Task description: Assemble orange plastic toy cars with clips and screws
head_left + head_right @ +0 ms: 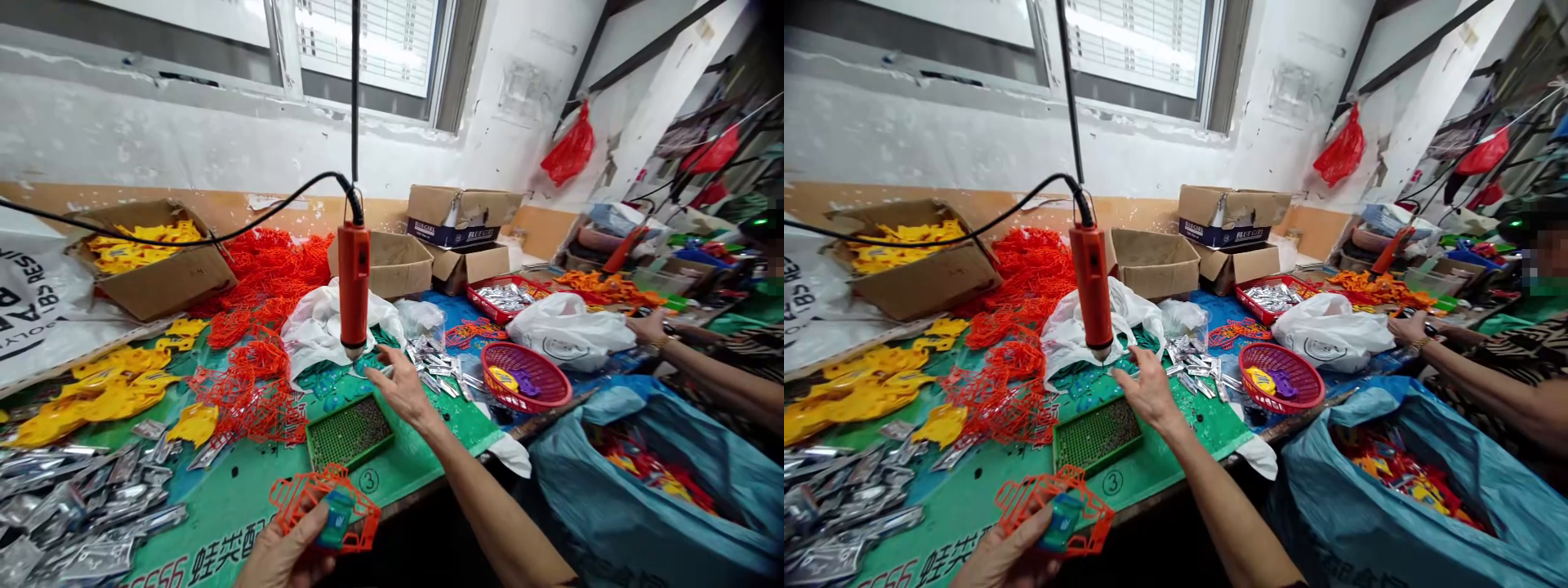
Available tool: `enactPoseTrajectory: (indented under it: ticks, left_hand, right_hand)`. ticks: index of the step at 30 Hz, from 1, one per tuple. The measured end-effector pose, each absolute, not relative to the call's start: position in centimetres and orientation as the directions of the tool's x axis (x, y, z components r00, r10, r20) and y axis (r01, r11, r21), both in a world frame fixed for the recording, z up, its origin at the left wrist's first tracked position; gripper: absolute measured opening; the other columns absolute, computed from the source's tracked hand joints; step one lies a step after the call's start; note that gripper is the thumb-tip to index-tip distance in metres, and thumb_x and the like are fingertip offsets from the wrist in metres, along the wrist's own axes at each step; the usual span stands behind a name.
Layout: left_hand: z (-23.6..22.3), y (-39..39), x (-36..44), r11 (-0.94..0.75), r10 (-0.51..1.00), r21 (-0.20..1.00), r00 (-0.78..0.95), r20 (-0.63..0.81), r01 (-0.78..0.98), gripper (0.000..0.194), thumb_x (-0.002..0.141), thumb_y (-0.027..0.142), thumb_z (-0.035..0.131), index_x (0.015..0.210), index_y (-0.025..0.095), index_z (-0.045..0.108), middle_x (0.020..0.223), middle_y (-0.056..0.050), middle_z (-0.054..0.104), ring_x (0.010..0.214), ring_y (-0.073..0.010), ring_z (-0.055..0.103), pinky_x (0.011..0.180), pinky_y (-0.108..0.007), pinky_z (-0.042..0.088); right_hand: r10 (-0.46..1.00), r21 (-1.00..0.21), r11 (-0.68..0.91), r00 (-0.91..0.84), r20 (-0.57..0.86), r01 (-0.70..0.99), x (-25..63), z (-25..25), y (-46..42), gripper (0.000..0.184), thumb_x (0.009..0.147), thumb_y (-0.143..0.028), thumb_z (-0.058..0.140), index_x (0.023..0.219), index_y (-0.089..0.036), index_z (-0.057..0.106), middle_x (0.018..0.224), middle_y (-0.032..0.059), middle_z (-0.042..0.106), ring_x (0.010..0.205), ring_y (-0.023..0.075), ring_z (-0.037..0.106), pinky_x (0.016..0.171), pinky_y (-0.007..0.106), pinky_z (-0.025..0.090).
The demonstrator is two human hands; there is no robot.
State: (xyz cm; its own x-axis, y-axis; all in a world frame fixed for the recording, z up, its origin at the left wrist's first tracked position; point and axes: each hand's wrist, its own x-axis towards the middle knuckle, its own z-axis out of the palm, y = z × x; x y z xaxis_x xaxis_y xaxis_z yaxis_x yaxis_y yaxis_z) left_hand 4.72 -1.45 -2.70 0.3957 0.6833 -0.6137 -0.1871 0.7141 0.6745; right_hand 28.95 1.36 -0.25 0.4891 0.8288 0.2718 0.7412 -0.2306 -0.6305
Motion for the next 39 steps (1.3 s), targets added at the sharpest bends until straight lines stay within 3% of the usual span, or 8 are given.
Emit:
enactPoseTrajectory:
  ticks: [6,11,16,25,28,30,33,39]
  left_hand:
    - [-2.4,-1.7,5.2,0.716,0.681,0.667,0.414,-0.604,-0.204,0.044,0.052,0.028,0.095,0.087,0.014,0.072,0.071,-0.004,0.076,0.058,-0.017,0.069,0.051,-0.023,0.052]
    - [-1.8,-1.9,5.3,0.714,0.67,0.653,0.514,-0.535,-0.252,0.038,0.059,0.03,0.092,0.09,0.017,0.074,0.085,-0.004,0.078,0.071,-0.0168,0.07,0.059,-0.025,0.054]
    - [-2.1,-1.5,4.6,0.701,0.694,0.632,0.519,-0.499,-0.33,0.032,0.058,0.026,0.091,0.084,0.016,0.076,0.085,-0.005,0.078,0.077,-0.0187,0.069,0.067,-0.03,0.054]
    - [-2.3,-1.0,3.7,0.694,0.71,0.62,0.489,-0.507,-0.366,0.024,0.059,0.019,0.082,0.081,0.014,0.077,0.084,-0.007,0.076,0.079,-0.0211,0.067,0.067,-0.031,0.051]
    - [-2.3,-0.9,3.8,0.703,0.699,0.612,0.509,-0.502,-0.362,0.02,0.061,0.02,0.078,0.08,0.013,0.076,0.084,-0.007,0.076,0.077,-0.0203,0.066,0.067,-0.032,0.051]
    - [-2.2,-0.7,3.8,0.707,0.694,0.611,0.516,-0.502,-0.357,0.021,0.061,0.02,0.077,0.081,0.014,0.077,0.086,-0.007,0.076,0.077,-0.0206,0.065,0.067,-0.033,0.051]
    - [-1.8,-0.7,3.8,0.689,0.708,0.636,0.51,-0.488,-0.347,0.022,0.061,0.021,0.074,0.082,0.014,0.077,0.086,-0.007,0.076,0.078,-0.0219,0.065,0.068,-0.033,0.051]
    - [-1.2,-0.8,3.0,0.534,0.785,0.769,0.545,-0.296,-0.351,0.025,0.065,0.015,0.063,0.083,0.014,0.079,0.085,-0.009,0.076,0.085,-0.0238,0.063,0.079,-0.032,0.046]
  right_hand:
    - [0.759,-0.293,-0.618,0.651,0.021,0.73,36.5,-2.6,-1.2,0.034,0.093,-0.034,0.06,0.123,-0.017,0.059,0.126,0.0097,0.061,0.108,0.0231,0.063,0.091,0.045,0.054]
    - [0.756,-0.1,-0.653,0.64,-0.139,0.751,37.9,-3.6,-0.9,0.035,0.093,-0.034,0.06,0.124,-0.017,0.058,0.126,0.0103,0.061,0.107,0.0229,0.063,0.09,0.044,0.055]
    - [0.775,-0.069,-0.608,0.573,-0.265,0.791,39.0,-3.5,0.1,0.035,0.094,-0.035,0.06,0.124,-0.017,0.058,0.125,0.0098,0.061,0.106,0.0225,0.064,0.088,0.044,0.056]
    - [0.874,-0.345,-0.475,0.478,-0.084,0.809,35.8,-2.2,-2.3,0.021,0.091,-0.019,0.049,0.098,-0.018,0.068,0.106,0.0125,0.066,0.103,0.0265,0.062,0.084,0.039,0.048]
    - [0.943,-0.629,-0.295,0.327,-0.069,0.719,31.3,-0.8,-3.3,0.026,0.091,-0.038,0.051,0.105,-0.022,0.067,0.092,0.0044,0.068,0.083,0.0184,0.065,0.067,0.029,0.052]
    - [0.991,-0.955,-0.115,0.102,-0.091,0.274,27.8,0.4,-3.5,0.032,0.081,-0.041,0.067,0.104,-0.019,0.067,0.082,0.0014,0.065,0.064,0.0142,0.058,0.053,0.027,0.049]
    - [0.991,-0.989,-0.124,-0.059,-0.119,-0.08,23.6,1.7,-3.1,0.028,0.068,-0.034,0.08,0.083,-0.017,0.064,0.067,-0.0046,0.06,0.047,0.0064,0.047,0.043,0.02,0.039]
    - [0.972,-0.974,-0.198,-0.15,-0.18,-0.114,21.2,2.2,-2.2,0.032,0.075,-0.045,0.075,0.087,-0.015,0.07,0.053,-0.0051,0.059,0.037,0.0054,0.046,0.034,0.017,0.033]
